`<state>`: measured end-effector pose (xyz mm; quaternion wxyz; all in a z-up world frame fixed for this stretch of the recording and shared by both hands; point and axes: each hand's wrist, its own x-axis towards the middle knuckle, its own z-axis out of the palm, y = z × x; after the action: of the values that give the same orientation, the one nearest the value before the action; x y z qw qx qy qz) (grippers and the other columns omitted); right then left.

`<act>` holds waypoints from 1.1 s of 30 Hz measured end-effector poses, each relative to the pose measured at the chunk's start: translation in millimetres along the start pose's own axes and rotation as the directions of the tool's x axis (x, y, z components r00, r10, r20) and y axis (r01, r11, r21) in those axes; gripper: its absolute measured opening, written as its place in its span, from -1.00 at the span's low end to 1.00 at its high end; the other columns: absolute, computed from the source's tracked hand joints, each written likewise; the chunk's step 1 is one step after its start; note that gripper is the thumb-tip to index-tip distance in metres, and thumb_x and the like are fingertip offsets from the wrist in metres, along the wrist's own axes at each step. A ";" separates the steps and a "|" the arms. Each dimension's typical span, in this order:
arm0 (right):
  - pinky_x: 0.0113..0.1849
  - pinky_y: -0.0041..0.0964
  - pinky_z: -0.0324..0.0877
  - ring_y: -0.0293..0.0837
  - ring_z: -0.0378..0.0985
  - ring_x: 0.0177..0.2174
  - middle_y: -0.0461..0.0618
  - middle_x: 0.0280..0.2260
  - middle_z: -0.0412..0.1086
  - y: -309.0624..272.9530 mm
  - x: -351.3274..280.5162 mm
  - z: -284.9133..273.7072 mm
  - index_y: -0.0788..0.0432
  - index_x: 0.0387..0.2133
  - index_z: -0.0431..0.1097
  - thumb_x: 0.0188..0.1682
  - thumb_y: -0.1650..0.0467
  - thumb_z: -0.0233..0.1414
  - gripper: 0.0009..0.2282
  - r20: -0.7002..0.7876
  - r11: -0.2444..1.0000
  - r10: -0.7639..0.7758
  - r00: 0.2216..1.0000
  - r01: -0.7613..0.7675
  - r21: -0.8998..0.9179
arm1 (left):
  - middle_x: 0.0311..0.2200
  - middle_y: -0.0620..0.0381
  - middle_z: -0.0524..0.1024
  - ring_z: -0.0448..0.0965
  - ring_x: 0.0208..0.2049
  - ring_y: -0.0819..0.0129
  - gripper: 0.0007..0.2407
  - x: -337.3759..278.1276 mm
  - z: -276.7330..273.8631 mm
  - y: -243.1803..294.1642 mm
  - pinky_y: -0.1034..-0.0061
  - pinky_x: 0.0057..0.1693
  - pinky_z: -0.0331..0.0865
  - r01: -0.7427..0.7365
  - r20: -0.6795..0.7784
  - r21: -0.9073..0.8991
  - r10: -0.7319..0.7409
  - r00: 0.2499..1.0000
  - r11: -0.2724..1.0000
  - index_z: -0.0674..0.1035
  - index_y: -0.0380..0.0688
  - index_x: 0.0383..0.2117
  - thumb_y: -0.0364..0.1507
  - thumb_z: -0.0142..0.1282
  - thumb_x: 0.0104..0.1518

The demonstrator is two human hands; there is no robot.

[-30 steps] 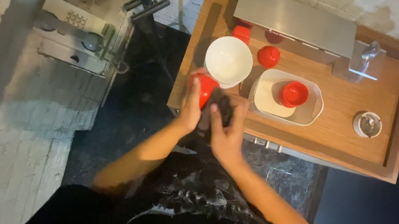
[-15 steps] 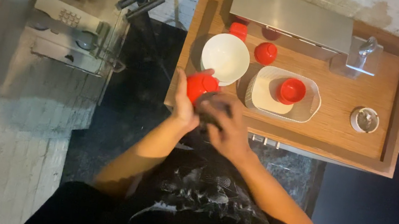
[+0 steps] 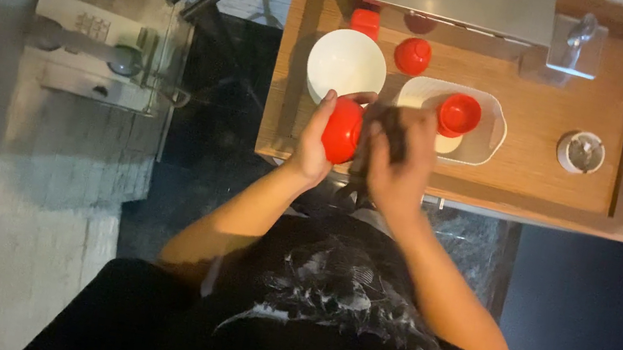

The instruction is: Wiping the inside and outside of a red plastic cup with a dark cleaning cloth.

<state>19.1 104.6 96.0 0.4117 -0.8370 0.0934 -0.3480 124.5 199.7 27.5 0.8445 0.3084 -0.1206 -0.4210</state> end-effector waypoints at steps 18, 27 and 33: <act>-0.03 -0.18 0.42 0.02 0.51 -0.09 0.13 -0.14 0.39 139.6 -12.2 -78.5 0.29 -0.07 0.40 -0.04 0.58 0.13 -0.74 -0.134 0.962 0.273 0.953 -0.272 0.022 | -0.16 -0.02 0.57 0.55 -0.17 0.19 -0.50 68.4 -9.3 -124.6 0.32 -0.03 0.42 0.299 -0.075 -0.005 -0.298 0.952 0.954 0.50 -0.31 0.12 -0.07 -0.23 0.43; -0.11 -0.33 0.38 -0.24 0.43 -0.20 -0.06 -0.22 0.43 254.2 -0.8 -137.0 0.28 -0.15 0.41 0.06 0.49 0.19 -0.84 -0.229 0.762 0.635 0.738 -0.548 0.346 | 0.11 -0.34 0.28 0.29 0.14 -0.22 -0.45 157.8 36.1 -187.1 0.09 0.19 0.27 -0.165 0.158 0.986 0.230 0.960 0.011 0.41 -0.35 0.13 -0.39 0.35 -0.01; -0.18 -0.39 0.38 -0.28 0.44 -0.25 -0.11 -0.27 0.45 272.9 41.5 -159.1 0.24 -0.19 0.41 0.00 0.48 0.18 -0.84 -0.056 0.664 0.698 0.714 -0.616 0.424 | 0.14 -0.25 0.20 0.19 0.19 -0.17 -0.24 193.2 11.6 -237.0 0.05 0.28 0.21 -0.084 0.091 0.930 0.002 0.996 -0.357 0.34 -0.35 0.21 -0.41 0.41 -0.26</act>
<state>-19.5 -188.7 -22.3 0.6489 -0.6083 0.3660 -0.2735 87.4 -64.8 -121.8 0.2375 0.8545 -0.4475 -0.1148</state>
